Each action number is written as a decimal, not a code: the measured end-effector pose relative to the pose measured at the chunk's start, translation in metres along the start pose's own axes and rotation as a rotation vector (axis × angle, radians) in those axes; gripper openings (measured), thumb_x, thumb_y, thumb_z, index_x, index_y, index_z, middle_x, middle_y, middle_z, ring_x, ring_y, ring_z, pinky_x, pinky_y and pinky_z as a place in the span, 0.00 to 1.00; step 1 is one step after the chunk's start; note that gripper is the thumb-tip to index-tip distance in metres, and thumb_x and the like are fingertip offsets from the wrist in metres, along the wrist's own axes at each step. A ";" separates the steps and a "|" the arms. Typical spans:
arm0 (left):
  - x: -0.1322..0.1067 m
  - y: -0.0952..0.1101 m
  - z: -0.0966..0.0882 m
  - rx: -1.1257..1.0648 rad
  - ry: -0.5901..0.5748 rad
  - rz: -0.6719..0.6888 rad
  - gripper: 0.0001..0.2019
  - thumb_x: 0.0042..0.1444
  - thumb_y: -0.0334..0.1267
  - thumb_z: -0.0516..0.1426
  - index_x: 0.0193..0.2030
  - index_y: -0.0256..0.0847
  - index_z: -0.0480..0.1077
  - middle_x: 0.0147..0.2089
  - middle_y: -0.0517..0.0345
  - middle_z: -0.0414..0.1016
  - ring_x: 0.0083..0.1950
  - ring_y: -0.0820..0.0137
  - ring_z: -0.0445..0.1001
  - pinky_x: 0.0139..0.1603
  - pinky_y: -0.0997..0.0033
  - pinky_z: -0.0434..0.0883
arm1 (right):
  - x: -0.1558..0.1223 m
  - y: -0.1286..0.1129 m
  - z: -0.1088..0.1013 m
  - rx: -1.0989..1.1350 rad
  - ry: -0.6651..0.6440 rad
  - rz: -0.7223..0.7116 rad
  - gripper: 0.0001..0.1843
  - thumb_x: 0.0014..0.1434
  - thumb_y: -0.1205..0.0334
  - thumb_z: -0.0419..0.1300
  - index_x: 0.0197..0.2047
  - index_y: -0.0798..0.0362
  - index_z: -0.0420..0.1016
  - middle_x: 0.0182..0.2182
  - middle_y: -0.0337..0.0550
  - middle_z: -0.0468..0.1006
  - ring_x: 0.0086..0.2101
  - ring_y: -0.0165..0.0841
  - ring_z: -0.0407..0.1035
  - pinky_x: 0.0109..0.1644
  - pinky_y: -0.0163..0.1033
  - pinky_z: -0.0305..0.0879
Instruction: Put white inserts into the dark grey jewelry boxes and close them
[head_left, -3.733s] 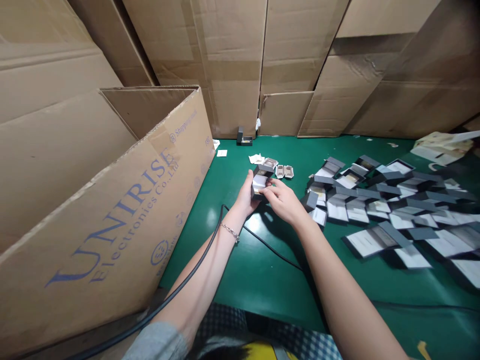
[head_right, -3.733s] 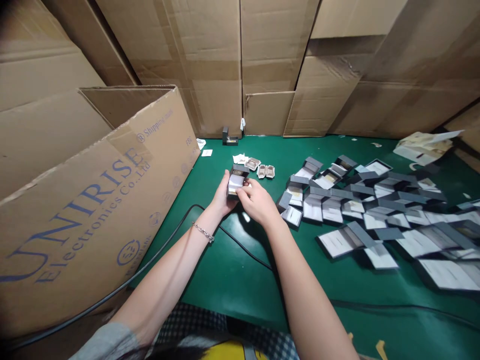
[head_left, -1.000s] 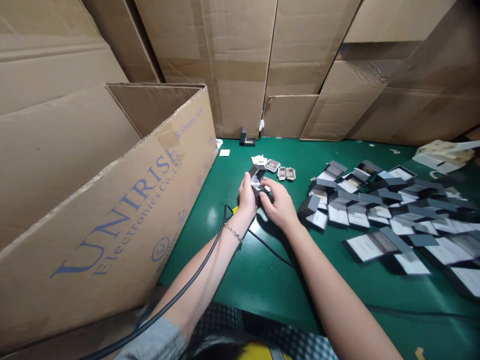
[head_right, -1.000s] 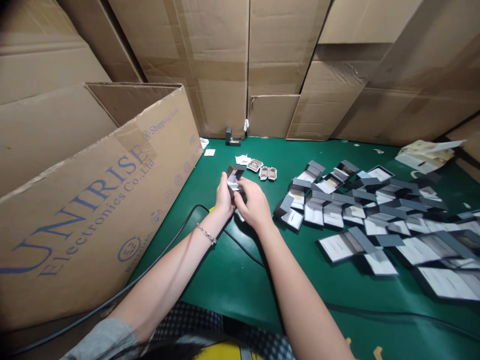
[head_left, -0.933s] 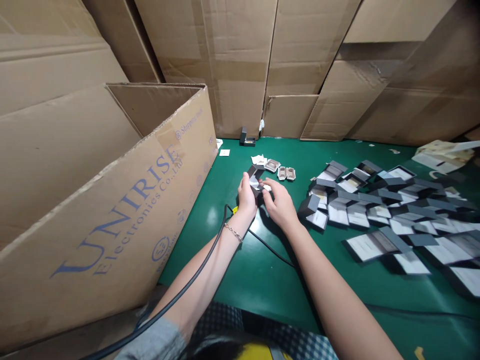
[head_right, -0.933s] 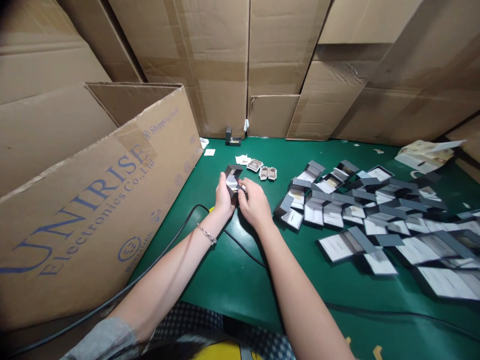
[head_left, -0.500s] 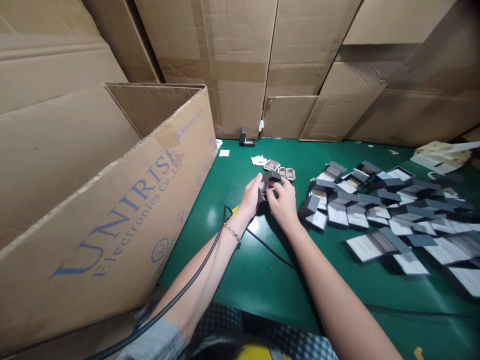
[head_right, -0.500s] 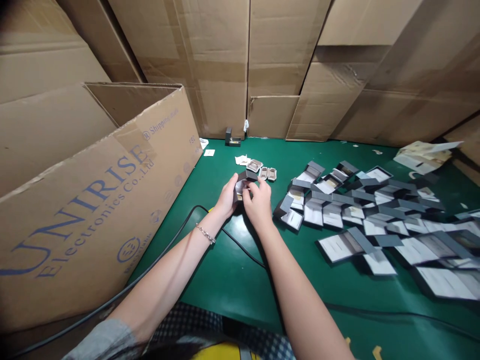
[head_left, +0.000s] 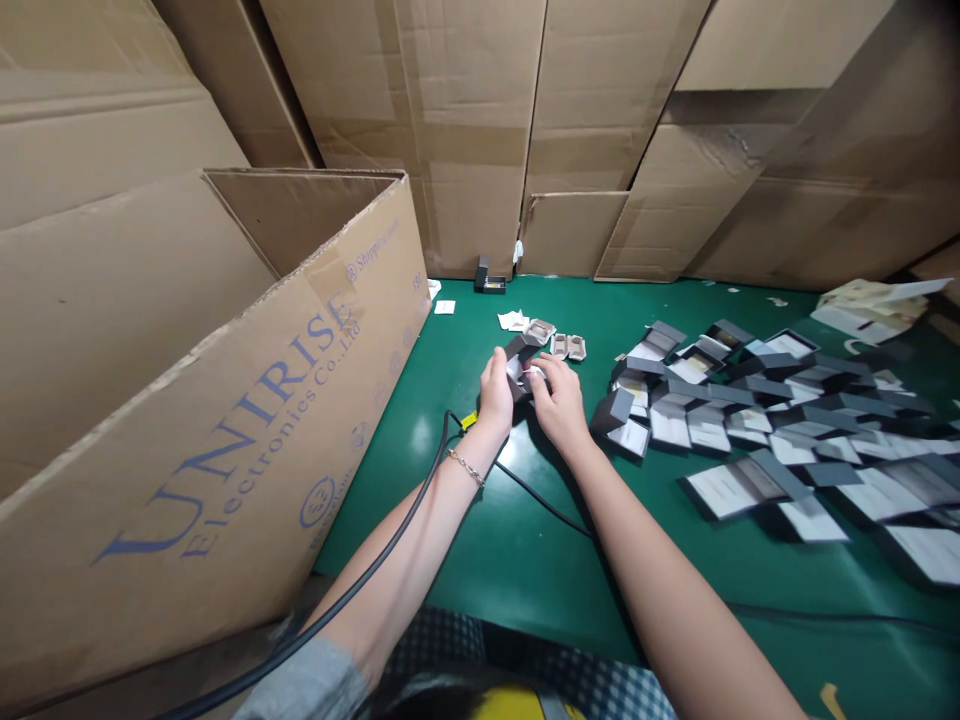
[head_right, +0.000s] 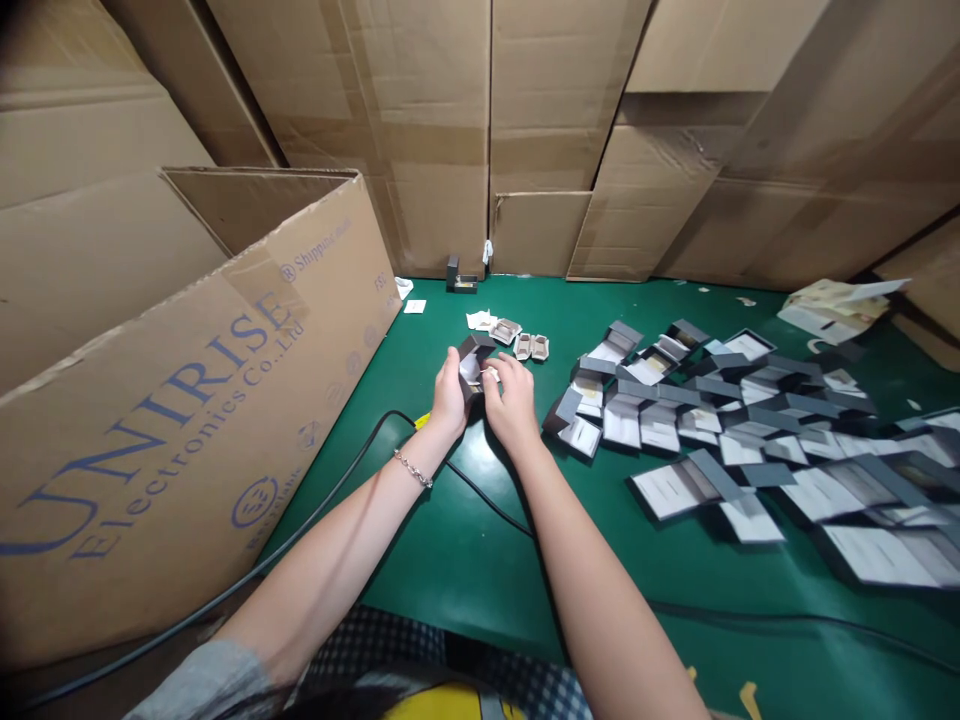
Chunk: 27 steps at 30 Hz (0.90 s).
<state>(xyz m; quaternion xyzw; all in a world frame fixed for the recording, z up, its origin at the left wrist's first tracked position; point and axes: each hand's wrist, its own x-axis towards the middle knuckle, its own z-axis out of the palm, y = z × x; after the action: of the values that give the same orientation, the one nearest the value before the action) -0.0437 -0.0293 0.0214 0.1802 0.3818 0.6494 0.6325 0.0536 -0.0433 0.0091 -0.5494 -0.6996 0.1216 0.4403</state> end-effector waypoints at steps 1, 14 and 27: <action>0.001 -0.001 0.000 -0.006 0.038 0.023 0.18 0.57 0.52 0.52 0.38 0.38 0.70 0.32 0.56 0.74 0.33 0.73 0.72 0.40 0.75 0.67 | 0.000 0.002 0.001 -0.005 0.016 0.013 0.17 0.60 0.61 0.45 0.45 0.54 0.72 0.47 0.53 0.73 0.52 0.40 0.63 0.58 0.51 0.56; 0.001 0.003 -0.001 -0.105 0.149 0.058 0.20 0.59 0.51 0.48 0.43 0.34 0.68 0.27 0.55 0.72 0.26 0.73 0.71 0.34 0.72 0.69 | 0.016 -0.012 0.005 -0.435 -0.183 0.420 0.34 0.59 0.51 0.46 0.67 0.51 0.48 0.67 0.50 0.43 0.65 0.48 0.36 0.61 0.64 0.39; 0.003 0.003 0.000 -0.096 0.148 0.033 0.21 0.61 0.49 0.46 0.47 0.33 0.67 0.27 0.54 0.73 0.26 0.73 0.71 0.31 0.74 0.68 | 0.013 -0.004 0.009 -0.431 -0.008 0.360 0.15 0.56 0.59 0.52 0.44 0.57 0.70 0.61 0.58 0.54 0.61 0.51 0.45 0.61 0.62 0.41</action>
<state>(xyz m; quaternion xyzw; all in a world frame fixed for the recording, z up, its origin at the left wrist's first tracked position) -0.0461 -0.0266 0.0229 0.1074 0.3929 0.6887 0.5999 0.0442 -0.0304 0.0128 -0.7453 -0.6022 0.0482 0.2820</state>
